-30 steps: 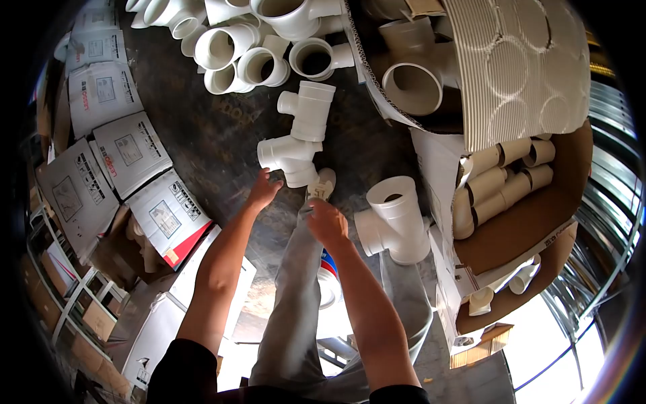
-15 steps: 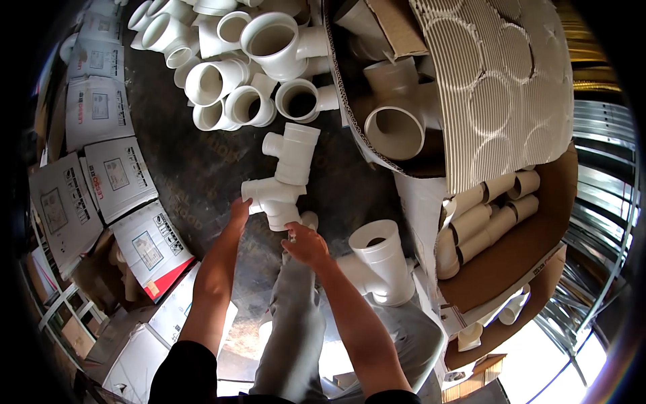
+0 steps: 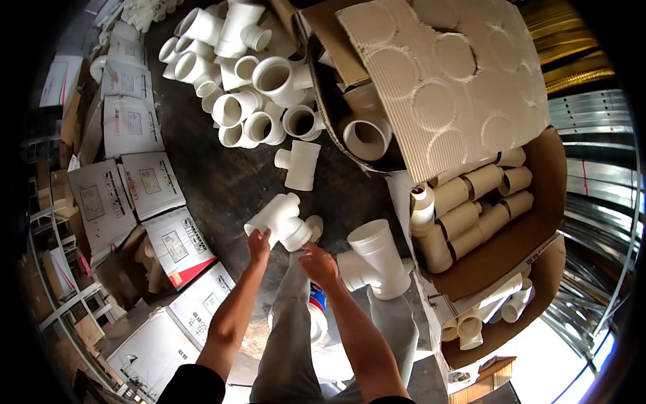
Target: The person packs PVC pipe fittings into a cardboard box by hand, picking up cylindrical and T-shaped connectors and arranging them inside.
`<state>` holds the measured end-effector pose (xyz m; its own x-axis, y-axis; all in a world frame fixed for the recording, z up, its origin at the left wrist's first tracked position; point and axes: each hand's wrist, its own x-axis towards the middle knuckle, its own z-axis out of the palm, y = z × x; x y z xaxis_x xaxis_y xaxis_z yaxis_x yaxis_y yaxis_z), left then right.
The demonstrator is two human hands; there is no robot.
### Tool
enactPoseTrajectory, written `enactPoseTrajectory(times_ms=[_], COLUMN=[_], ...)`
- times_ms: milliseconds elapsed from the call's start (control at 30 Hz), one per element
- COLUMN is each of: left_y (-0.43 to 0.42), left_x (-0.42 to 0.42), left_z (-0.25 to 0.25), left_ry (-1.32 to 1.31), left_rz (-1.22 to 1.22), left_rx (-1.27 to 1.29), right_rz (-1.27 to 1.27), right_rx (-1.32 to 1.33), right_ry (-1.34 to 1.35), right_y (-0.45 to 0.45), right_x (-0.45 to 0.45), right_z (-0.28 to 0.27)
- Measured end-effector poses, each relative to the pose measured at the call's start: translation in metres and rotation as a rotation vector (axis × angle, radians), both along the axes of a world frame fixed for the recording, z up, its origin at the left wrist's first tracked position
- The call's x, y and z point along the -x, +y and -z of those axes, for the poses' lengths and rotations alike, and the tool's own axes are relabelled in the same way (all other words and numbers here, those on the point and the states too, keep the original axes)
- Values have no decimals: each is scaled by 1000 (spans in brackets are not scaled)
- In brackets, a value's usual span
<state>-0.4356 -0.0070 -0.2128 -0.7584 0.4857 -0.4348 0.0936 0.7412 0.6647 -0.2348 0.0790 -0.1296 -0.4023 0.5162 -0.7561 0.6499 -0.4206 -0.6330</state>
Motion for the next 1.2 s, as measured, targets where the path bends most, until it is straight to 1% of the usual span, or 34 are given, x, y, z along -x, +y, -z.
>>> enactPoseTrajectory(times_ms=[33,67,100,133,167,233,267,300,367,400,433,467,500,567,633,733,767,833,867,900,933,1000,1100,1133,1200], left_y=[-2,-4,-2,-4,-9,7,9,24,36,49,62,71,79,94,115,146,154,168,174,176,184,184,183,182,179], left_x=[-8,-18,-29,-36,-42,-65,-74,-88,-105,-116,-130,-139,-149,-169,-189,-228,-240,-267,-281,-295,-309,-335,-367,-374,-382], left_z=[-14,-28,-51,-68,-74,-119,-129,-154,-168,-185,-199,-207,-212,-215,-225,-247,-253,-258,-256,-255,-269,-257,-244,-239,-231], left_ry=[-76,-154,-232,-371,-374,-507,-558,-655,-779,-845,-848,-872,-899,-917,-935,-967,-995,-1062,-1069,-1076,-1112,-1153,-1165,-1161,-1157], left_rz=[-17,-49,-79,-105,-89,-177,-161,-229,-226,-210,-207,-222,-241,-199,-138,-6,57,150,197,238,254,314,347,330,317], left_rx=[-101,-123,-143,-134,-115,-80,-143,-195,-283,-291,-356,-364,-371,-383,-377,-340,-333,-336,-330,-320,-290,-232,-153,-133,-102], right_rz=[54,107,121,202,282,398,433,525,672,682,793,898,909,943,1041,1285,1324,1497,1566,1629,1653,1658,1765,1771,1810], right_rx=[-66,-131,-130,-282,-436,-431,-435,-356,-248,-256,-216,-171,-253,-336,-426,-452,-454,-415,-341,-327,-252,-72,21,-7,-21], right_ry=[-16,-33,-29,-73,-117,-203,-263,-243,-219,-213,-48,117,133,192,237,219,175,246,322,452,470,555,632,583,591], right_y=[-2,-3,-3,-3,-1,12,12,11,24,29,31,32,37,41,42,45,46,48,52,47,43,37,40,43,50], right_x=[-6,-14,-22,-31,-41,-64,-77,-91,-108,-119,-131,-141,-149,-175,-196,-228,-238,-253,-259,-270,-278,-292,-302,-307,-319], right_z=[-6,-11,-16,-22,-28,-56,-60,-65,-110,-121,-129,-138,-155,-163,-168,-166,-167,-168,-174,-160,-157,-148,-147,-150,-153])
